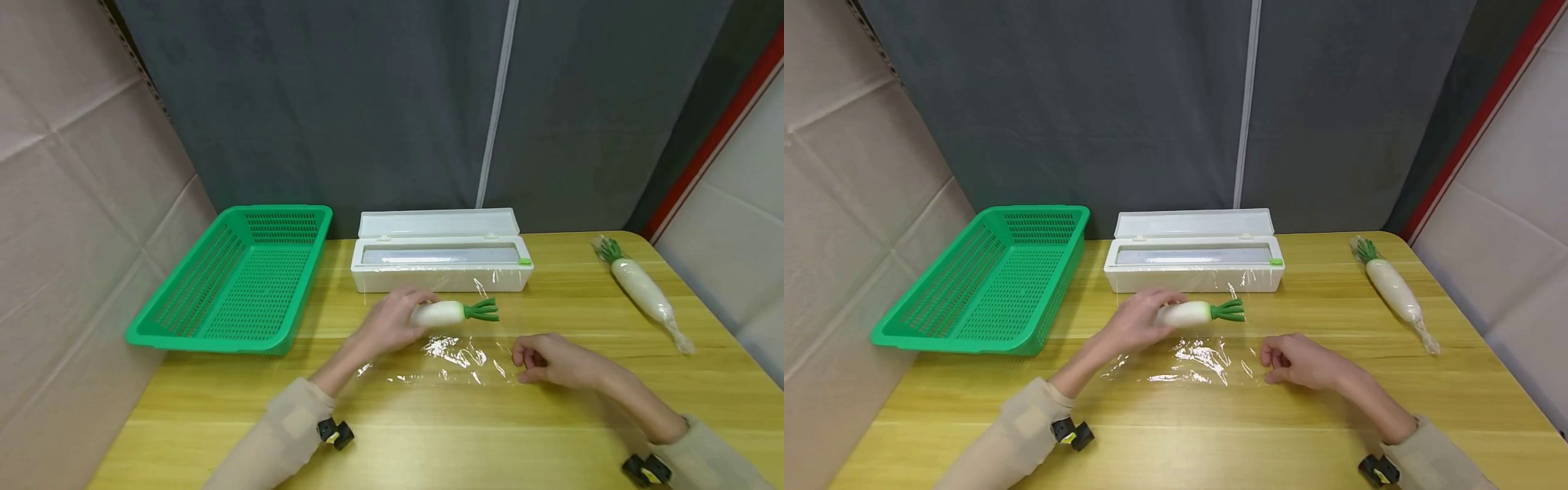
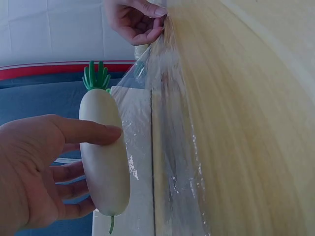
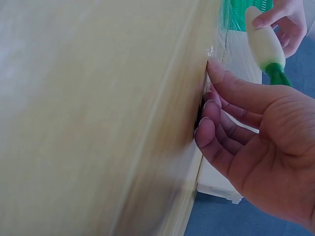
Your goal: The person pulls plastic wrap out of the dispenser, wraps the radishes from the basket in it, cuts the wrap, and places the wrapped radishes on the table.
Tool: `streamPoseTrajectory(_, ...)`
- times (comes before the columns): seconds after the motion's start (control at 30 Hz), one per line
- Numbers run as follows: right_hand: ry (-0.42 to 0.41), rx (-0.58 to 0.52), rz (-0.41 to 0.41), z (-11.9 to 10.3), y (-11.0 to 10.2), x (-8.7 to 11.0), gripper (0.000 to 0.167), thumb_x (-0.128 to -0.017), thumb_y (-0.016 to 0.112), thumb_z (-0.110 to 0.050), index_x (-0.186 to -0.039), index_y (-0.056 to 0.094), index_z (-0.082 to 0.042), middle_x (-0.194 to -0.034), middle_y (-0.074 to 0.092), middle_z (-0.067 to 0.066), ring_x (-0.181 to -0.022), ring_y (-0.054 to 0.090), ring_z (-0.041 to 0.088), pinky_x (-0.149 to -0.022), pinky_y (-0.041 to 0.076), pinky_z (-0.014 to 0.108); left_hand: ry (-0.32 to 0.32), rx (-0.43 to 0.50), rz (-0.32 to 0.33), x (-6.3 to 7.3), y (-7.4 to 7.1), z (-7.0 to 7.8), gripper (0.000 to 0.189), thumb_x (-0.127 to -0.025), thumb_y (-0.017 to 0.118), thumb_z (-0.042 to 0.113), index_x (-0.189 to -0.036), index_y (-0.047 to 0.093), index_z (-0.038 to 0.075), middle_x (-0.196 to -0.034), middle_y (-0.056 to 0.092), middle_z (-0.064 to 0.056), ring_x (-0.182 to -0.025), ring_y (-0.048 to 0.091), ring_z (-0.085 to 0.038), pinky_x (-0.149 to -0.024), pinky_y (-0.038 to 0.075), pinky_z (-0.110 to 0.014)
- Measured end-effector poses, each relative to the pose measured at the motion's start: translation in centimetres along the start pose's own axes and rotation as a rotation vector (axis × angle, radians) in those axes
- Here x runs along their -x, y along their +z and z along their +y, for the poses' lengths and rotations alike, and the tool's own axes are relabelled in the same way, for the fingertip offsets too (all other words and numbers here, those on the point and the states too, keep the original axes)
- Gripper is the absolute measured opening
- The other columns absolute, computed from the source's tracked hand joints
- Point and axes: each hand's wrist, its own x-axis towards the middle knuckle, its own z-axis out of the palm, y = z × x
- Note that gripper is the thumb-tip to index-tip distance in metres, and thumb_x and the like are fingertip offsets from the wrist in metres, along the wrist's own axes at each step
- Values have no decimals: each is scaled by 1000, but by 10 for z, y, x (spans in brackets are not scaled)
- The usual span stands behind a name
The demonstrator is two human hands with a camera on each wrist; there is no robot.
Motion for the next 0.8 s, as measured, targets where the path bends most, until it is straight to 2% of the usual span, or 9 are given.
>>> streamPoseTrajectory(0.43, -14, 12, 4, 0, 0, 1, 19, -91, 77, -19, -94, 60, -13, -74, 51, -11, -68, 48, 1, -60, 44, 22, -7, -58, -52, -9, 16, 3, 53, -78, 84, 8, -128, 68, 13, -129, 65, -11, -114, 61, -29, -91, 54, -45)
streamPoseTrajectory(0.8, -18, -1, 2, -1, -1, 0, 19, -90, 77, -18, -94, 60, -13, -74, 52, -11, -68, 48, 1, -60, 43, 22, -16, -114, -80, -14, 25, -1, 51, -78, 87, 11, -125, 69, 15, -121, 66, -8, -107, 61, -25, -85, 55, -41)
